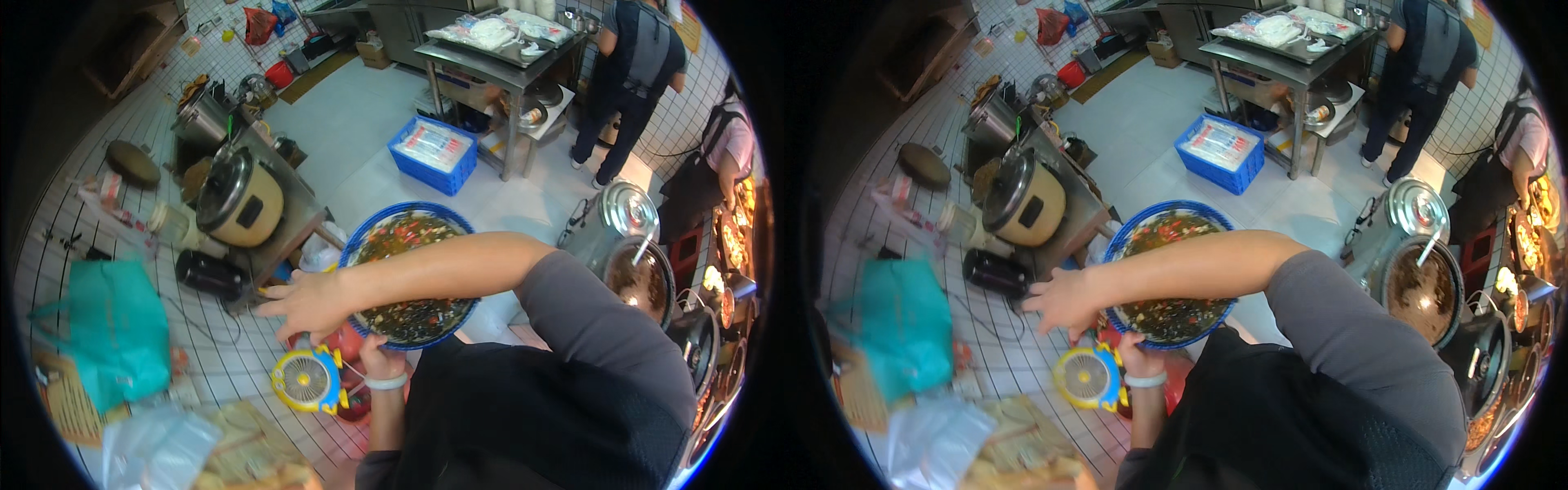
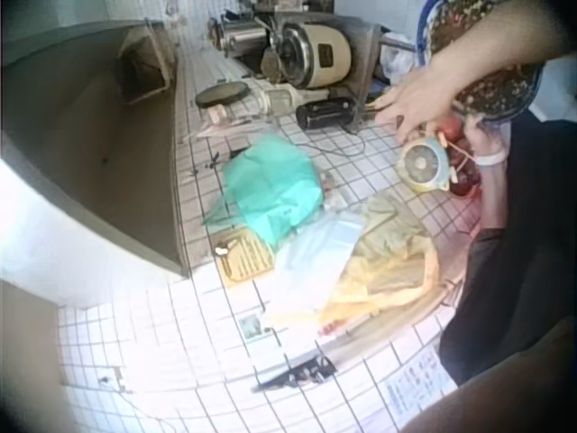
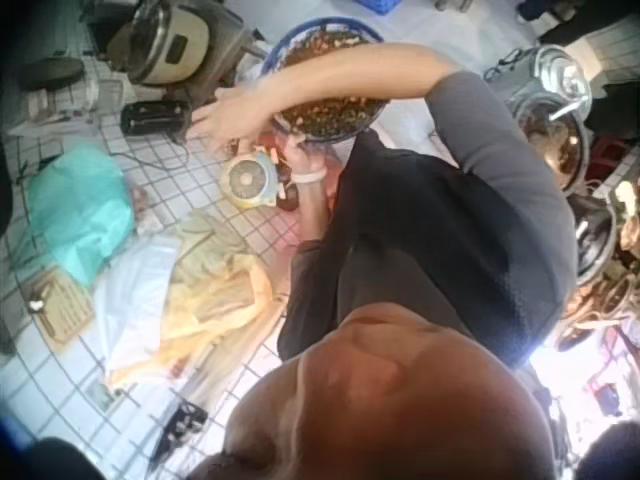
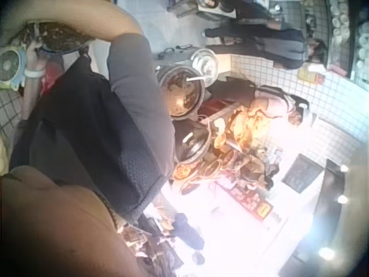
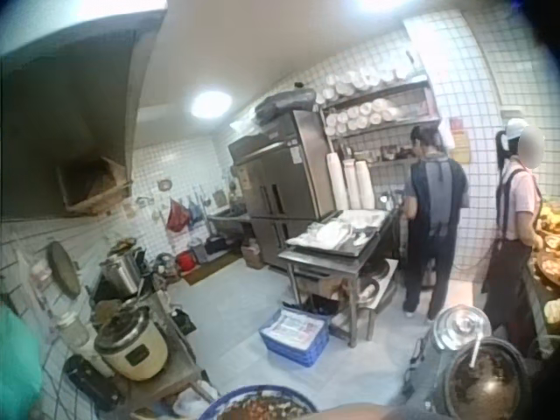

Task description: The person stir-fries small brown items in a large wok using a metal spatula, then transfers the cooked contents into a metal bowl. The person then moves to a sink area, picks up a bowl of mixed vegetables, and transfers the contents into a larger plastic container.

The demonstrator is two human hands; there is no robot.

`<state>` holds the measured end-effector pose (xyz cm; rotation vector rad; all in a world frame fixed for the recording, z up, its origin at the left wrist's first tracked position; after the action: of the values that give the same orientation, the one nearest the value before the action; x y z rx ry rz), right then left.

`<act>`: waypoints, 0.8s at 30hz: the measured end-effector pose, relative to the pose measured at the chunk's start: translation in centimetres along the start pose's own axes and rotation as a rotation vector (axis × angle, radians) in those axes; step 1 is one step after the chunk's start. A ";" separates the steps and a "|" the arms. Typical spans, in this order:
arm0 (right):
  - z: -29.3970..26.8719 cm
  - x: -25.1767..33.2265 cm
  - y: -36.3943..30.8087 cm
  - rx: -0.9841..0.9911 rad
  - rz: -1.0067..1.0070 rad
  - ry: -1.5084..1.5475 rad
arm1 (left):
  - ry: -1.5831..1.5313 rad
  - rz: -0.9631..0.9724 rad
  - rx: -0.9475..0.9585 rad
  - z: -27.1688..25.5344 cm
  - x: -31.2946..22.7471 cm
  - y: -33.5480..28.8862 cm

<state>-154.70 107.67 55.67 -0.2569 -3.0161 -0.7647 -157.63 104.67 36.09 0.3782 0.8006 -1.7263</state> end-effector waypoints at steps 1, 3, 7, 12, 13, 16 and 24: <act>1.4 -4.3 0.1 0.159 0.041 -0.004 | 0.011 0.007 0.049 1.9 -0.2 3.4; 2.2 -12.0 -0.3 0.308 0.148 0.012 | 0.014 -0.076 0.038 3.2 -0.6 9.3; -1.5 -26.8 -2.2 0.221 0.234 -0.148 | 0.048 -0.256 0.107 7.8 -2.3 20.5; -12.5 -44.4 -9.2 0.187 0.555 -0.037 | 0.036 -0.300 0.089 11.1 -5.4 34.8; -13.9 -47.2 -11.4 0.213 0.672 0.015 | 0.027 -0.287 0.102 11.9 -6.1 37.7; -13.4 -54.4 -18.0 0.401 0.838 0.036 | 0.019 -0.267 0.055 13.7 -7.5 45.4; -16.2 -74.6 -18.7 0.203 0.802 -0.075 | -0.061 -0.142 0.027 19.5 -15.4 66.7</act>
<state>-84.52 72.30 56.70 -1.3772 -2.6250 -0.3661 -87.30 93.89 38.44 0.2909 0.7756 -1.8736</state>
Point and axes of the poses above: each hand's wrist, its own y-axis towards the middle knuckle, its own z-axis out of the palm, x = y × z, the point moved 9 cm from there along y, towards the middle knuckle, and after that the axes turned 5 degrees about -x, right-handed, at the moved point
